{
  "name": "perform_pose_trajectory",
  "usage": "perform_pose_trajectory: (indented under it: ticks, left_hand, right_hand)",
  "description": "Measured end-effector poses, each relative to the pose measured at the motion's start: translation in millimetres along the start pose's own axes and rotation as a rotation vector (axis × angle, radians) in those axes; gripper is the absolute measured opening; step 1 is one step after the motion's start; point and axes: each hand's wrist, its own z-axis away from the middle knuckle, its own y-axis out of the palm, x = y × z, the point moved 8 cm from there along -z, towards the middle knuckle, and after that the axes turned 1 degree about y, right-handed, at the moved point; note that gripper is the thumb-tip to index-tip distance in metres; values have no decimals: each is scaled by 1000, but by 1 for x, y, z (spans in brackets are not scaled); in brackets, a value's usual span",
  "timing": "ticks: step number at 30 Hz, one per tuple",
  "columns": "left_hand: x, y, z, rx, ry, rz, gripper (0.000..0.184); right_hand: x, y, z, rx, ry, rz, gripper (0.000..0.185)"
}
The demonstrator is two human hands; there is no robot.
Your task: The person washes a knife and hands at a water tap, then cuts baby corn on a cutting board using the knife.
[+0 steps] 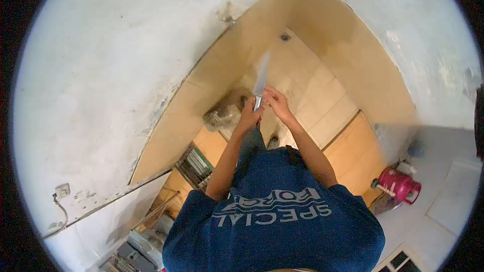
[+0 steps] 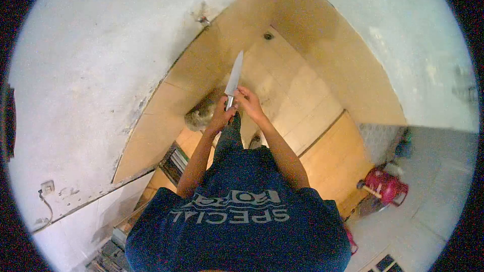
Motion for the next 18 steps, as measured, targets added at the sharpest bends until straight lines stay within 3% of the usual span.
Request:
perform_pose_trajectory:
  ticks: [3,5,8,9,12,15,17,18]
  left_hand:
    - [13,33,44,47,38,-105,32]
    - [-9,50,74,16,95,-218,38]
    - [5,59,110,62,77,-222,39]
    - [13,61,125,143,-82,-150,41]
    - [11,60,152,159,-58,-112,43]
    - [15,56,164,190,-1,0,47]
    - [6,56,184,193,85,72,49]
    - [1,53,197,191,144,145,51]
  right_hand:
    - [-2,-12,32,128,-128,67,28]
    - [-2,-38,50,-6,36,194,24]
    - [-4,-68,76,-141,36,112,27]
    - [1,-65,91,-140,35,110,27]
    - [34,-72,121,-323,-26,-59,37]
    - [32,-42,157,-41,-85,205,50]
    - [13,-12,185,213,-6,322,50]
    - [8,-3,200,212,-26,328,50]
